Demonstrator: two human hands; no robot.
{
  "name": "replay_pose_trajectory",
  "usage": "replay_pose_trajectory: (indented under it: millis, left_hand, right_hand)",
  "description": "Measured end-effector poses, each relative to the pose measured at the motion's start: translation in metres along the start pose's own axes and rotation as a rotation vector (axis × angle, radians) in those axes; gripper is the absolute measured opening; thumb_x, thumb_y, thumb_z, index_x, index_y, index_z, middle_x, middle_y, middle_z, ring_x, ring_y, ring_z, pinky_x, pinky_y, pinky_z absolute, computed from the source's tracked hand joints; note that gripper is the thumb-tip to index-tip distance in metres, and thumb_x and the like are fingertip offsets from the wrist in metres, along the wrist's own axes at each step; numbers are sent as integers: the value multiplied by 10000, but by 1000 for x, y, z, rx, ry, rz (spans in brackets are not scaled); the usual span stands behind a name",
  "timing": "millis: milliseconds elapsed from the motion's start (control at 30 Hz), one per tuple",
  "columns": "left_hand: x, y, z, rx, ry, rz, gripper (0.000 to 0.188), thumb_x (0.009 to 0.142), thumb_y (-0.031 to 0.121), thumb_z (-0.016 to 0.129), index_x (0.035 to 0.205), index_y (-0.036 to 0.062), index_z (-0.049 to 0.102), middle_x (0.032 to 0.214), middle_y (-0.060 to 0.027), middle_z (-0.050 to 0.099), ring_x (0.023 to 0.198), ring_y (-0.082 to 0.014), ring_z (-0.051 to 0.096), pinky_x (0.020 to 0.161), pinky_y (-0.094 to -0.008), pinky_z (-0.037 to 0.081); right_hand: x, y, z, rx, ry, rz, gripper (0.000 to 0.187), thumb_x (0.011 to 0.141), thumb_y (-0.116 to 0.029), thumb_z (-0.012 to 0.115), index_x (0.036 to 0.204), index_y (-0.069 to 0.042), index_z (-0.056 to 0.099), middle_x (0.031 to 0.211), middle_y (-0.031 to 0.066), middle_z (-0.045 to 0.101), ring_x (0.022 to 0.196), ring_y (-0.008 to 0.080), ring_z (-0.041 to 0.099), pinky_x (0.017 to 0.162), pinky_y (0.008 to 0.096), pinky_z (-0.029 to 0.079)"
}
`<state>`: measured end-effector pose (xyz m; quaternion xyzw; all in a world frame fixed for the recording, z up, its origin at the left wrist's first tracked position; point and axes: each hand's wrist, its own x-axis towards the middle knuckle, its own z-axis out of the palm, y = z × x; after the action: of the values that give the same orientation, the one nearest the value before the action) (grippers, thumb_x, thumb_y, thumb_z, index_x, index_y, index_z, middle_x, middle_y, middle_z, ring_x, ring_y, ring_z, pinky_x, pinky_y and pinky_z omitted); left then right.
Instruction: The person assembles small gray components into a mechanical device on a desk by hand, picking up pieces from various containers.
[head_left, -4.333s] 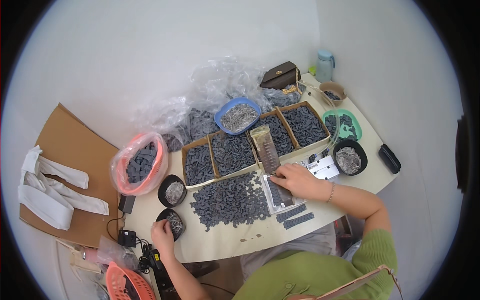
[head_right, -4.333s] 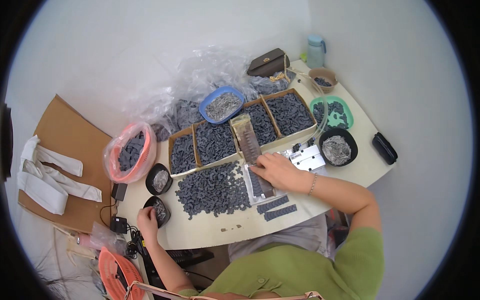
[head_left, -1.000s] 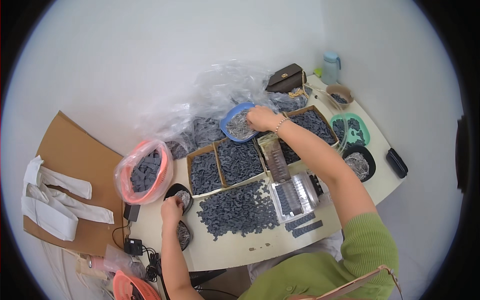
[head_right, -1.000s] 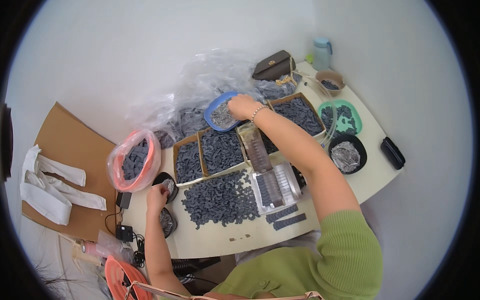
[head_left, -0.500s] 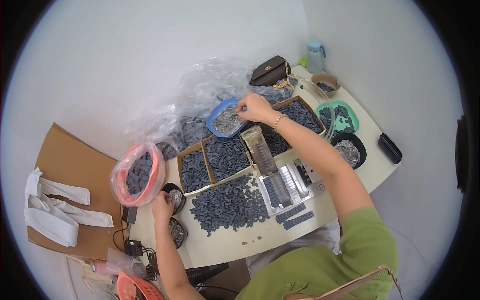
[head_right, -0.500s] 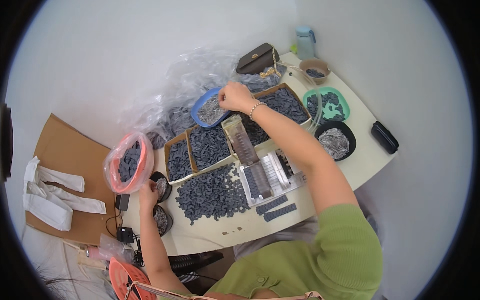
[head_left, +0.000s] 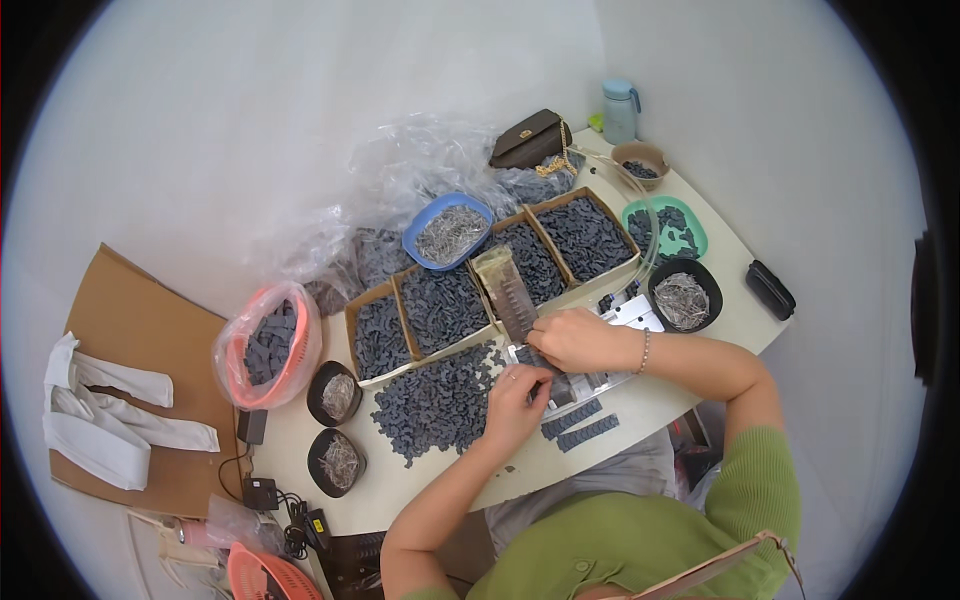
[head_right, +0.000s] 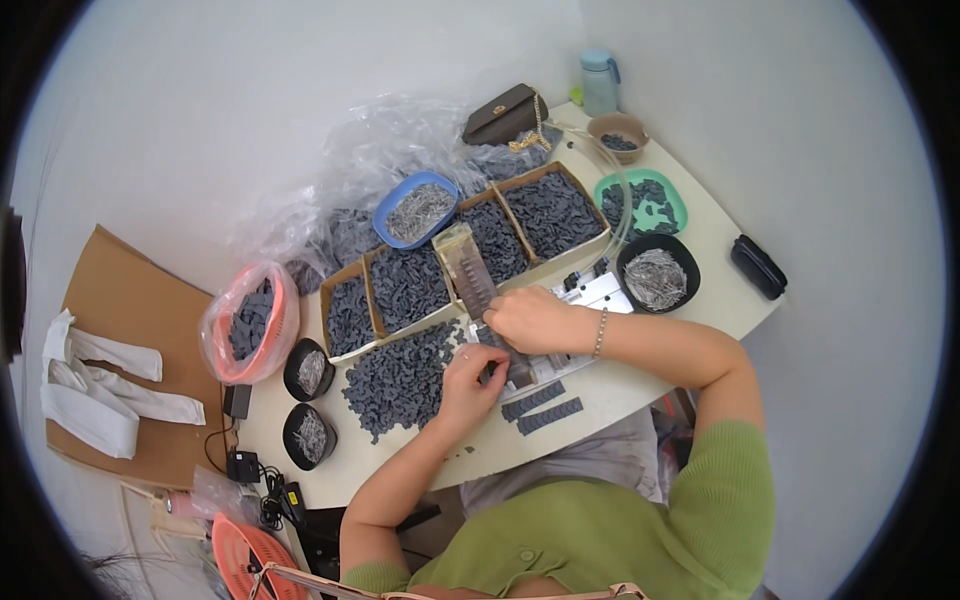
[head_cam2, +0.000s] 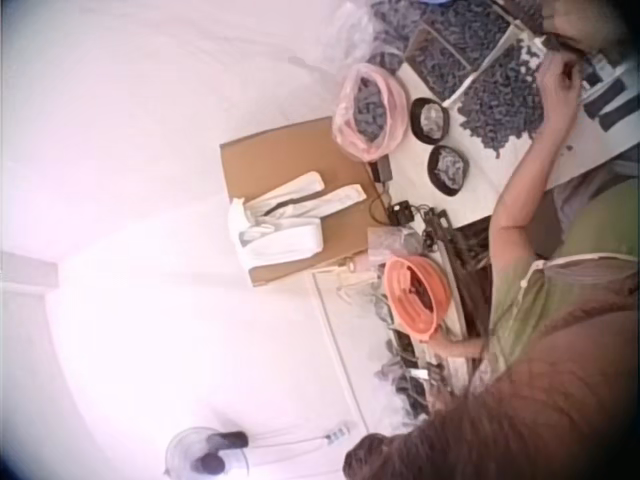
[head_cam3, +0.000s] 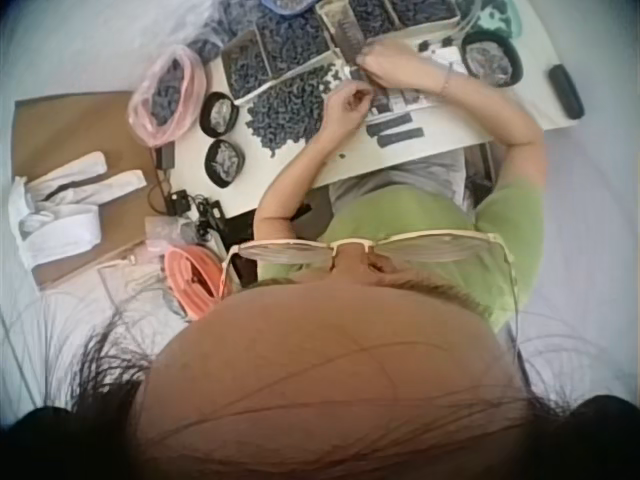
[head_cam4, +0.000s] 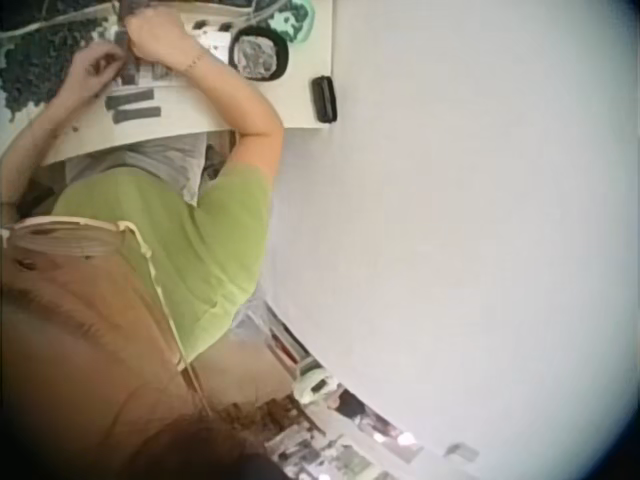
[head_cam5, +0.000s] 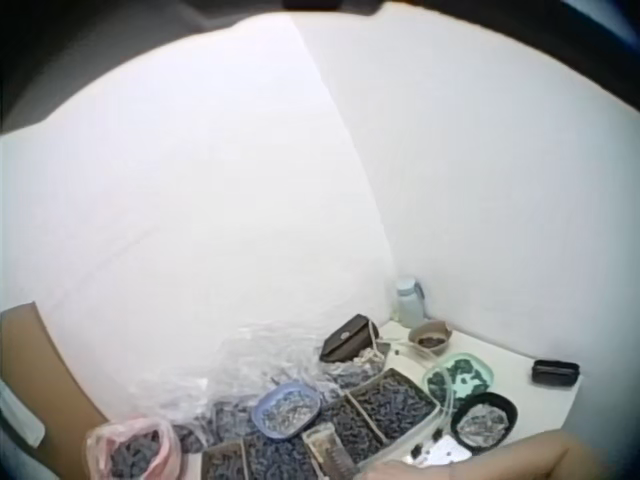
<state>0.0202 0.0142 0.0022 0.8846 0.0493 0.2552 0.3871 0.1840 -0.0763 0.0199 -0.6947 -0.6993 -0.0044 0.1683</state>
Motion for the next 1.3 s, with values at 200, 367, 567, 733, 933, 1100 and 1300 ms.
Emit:
replay_pose_trajectory:
  millis: [200,367,567,733,933,1100,1300]
  left_hand:
    - [0,-6,1,427,-19,352,184,654,11,681,834,49,663,793,-46,606,811,-262,562,696,-371,445]
    - [-6,2,-1,506,-110,370,272,651,22,646,921,43,675,928,-81,613,872,-280,571,729,-390,457]
    - [-31,2,-9,536,-105,243,403,779,120,646,1168,19,610,1240,-153,563,1169,-328,518,947,-432,424]
    - [-35,7,-16,592,-215,245,499,814,183,656,1256,-12,528,1316,-169,509,1234,-340,468,1013,-455,366]
    - [-17,3,-20,438,-119,90,512,830,204,647,1258,-41,512,1246,-181,502,1176,-360,460,985,-456,351]
    - [-1,3,-7,499,-100,58,484,827,183,646,1229,-61,533,1177,-171,502,1116,-346,454,935,-435,354]
    - [2,-2,-7,491,-123,25,444,828,160,637,1211,-49,559,1160,-169,498,1099,-336,455,918,-430,351]
  right_hand:
    - [-2,-4,6,-56,86,-17,143,720,-113,634,826,-20,606,829,121,611,767,304,653,647,396,534]
    - [-4,-8,10,-103,117,-35,142,711,-106,632,821,-23,598,831,107,589,767,287,643,650,382,536]
    - [-10,-9,10,-46,142,-53,141,738,-108,617,850,-22,616,857,99,584,833,271,621,694,382,522]
    - [-27,-5,3,-45,208,-50,213,733,-165,676,910,-51,646,894,66,582,924,245,561,781,365,449]
    - [-49,-17,-3,-137,315,10,249,730,-254,730,899,-80,673,874,34,562,911,224,511,784,343,392]
    - [-34,-11,1,-107,293,-3,208,701,-246,732,798,-82,648,822,31,561,849,213,520,739,353,389]
    - [-25,-3,22,-101,323,-67,136,696,-194,686,746,-85,621,770,26,548,819,204,527,710,343,392]
